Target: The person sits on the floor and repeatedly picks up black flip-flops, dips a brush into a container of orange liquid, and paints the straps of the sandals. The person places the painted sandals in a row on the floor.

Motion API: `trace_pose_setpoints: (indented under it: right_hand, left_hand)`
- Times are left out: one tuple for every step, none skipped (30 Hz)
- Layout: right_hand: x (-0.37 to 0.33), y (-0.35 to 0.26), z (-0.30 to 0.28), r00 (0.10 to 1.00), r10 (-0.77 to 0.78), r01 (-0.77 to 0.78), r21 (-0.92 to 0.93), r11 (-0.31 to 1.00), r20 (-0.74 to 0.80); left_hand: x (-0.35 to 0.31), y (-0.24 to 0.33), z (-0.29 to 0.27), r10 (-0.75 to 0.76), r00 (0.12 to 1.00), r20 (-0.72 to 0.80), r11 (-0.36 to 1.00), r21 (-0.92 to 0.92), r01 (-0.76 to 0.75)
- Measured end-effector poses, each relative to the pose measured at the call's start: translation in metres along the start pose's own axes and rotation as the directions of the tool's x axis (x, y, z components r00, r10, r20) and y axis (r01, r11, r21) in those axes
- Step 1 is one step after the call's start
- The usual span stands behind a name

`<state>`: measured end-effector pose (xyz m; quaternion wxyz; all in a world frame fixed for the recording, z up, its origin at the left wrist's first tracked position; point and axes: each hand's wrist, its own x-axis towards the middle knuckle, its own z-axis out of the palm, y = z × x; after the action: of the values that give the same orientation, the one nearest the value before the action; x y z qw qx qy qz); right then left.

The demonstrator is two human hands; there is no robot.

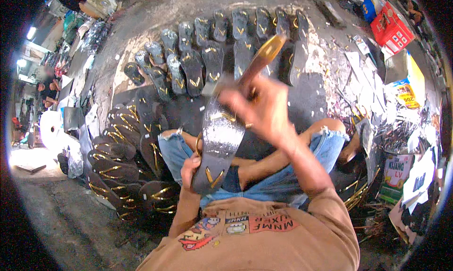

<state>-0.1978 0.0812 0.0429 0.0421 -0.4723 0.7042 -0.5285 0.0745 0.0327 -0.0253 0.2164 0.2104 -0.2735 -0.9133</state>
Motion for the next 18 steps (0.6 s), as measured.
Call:
trace_pose_setpoints:
  right_hand:
    - [0.013,0.016,-0.004,0.981,0.121,-0.117,0.04,0.992,-0.148]
    - [0.018,0.03,-0.007,0.957,0.121,-0.091,0.124,0.988,-0.262]
    - [0.014,0.022,-0.007,0.941,0.145,-0.106,0.141,0.984,-0.305]
    - [0.005,0.008,-0.009,0.923,0.17,-0.121,0.159,0.98,-0.345]
    - [-0.012,-0.006,-0.008,0.945,0.189,-0.129,0.226,0.965,-0.267]
    - [-0.034,-0.01,0.001,0.992,0.109,-0.089,0.254,0.963,-0.068]
    - [-0.056,-0.014,0.01,0.991,0.026,-0.064,0.291,0.954,0.134]
    - [-0.083,-0.023,0.027,0.989,-0.064,0.006,0.4,0.916,0.131]
    - [-0.104,-0.023,0.033,0.927,-0.285,0.245,0.182,0.952,0.244]
    - [-0.1,-0.038,0.033,0.907,-0.329,0.283,0.2,0.938,0.261]
    - [-0.095,-0.053,0.034,0.884,-0.374,0.318,0.224,0.921,0.281]
    - [-0.087,-0.048,0.028,0.92,-0.292,0.236,0.225,0.945,0.262]
    - [-0.085,-0.048,0.021,0.95,-0.186,0.124,0.241,0.963,0.252]
    - [-0.064,-0.038,0.022,0.989,-0.055,0.027,0.197,0.98,0.139]
    - [-0.044,-0.024,0.024,0.996,0.082,-0.084,0.173,0.981,0.02]
    - [-0.025,-0.023,0.032,0.976,0.202,-0.196,0.074,0.978,-0.084]
    - [-0.034,-0.032,0.035,0.993,0.118,-0.12,0.186,0.975,0.026]
    - [-0.05,-0.043,0.034,0.993,0.01,-0.045,0.302,0.952,0.116]
  left_hand:
    - [0.002,0.0,0.007,-0.023,1.0,0.01,0.999,-0.045,0.023]
    - [0.005,0.002,0.01,-0.012,1.0,0.016,0.998,-0.069,0.013]
    - [0.006,0.001,0.012,0.013,1.0,0.009,0.995,-0.099,-0.012]
    - [0.01,0.002,0.014,0.04,0.999,0.002,0.991,-0.129,-0.039]
    - [0.019,0.007,0.026,-0.002,0.996,-0.088,0.987,-0.161,-0.013]
    - [0.029,0.006,0.02,0.032,0.998,-0.056,0.977,-0.207,-0.043]
    - [0.04,0.001,0.007,0.062,0.998,-0.021,0.965,-0.256,-0.066]
    - [0.046,-0.002,0.001,0.084,0.996,-0.002,0.95,-0.302,-0.08]
    - [0.053,0.008,0.019,0.016,0.994,-0.107,0.972,-0.233,-0.041]
    - [0.055,0.008,0.007,0.105,0.989,-0.105,0.993,-0.038,-0.11]
    - [0.057,0.009,-0.007,0.196,0.975,-0.107,0.971,0.158,-0.178]
    - [0.051,0.002,-0.005,0.134,0.975,-0.178,0.991,0.032,-0.13]
    - [0.045,-0.004,-0.001,0.063,0.968,-0.241,0.991,-0.097,-0.089]
    - [0.051,-0.002,0.007,0.019,0.962,-0.274,0.974,-0.211,-0.08]
    - [0.061,0.005,0.04,0.053,0.985,-0.165,0.935,-0.338,-0.107]
    - [0.061,0.002,0.036,0.092,0.985,-0.148,0.959,-0.253,-0.127]
    - [0.06,-0.002,0.03,0.129,0.983,-0.129,0.973,-0.174,-0.15]
    - [0.062,-0.005,0.02,0.205,0.978,-0.044,0.97,-0.121,-0.209]
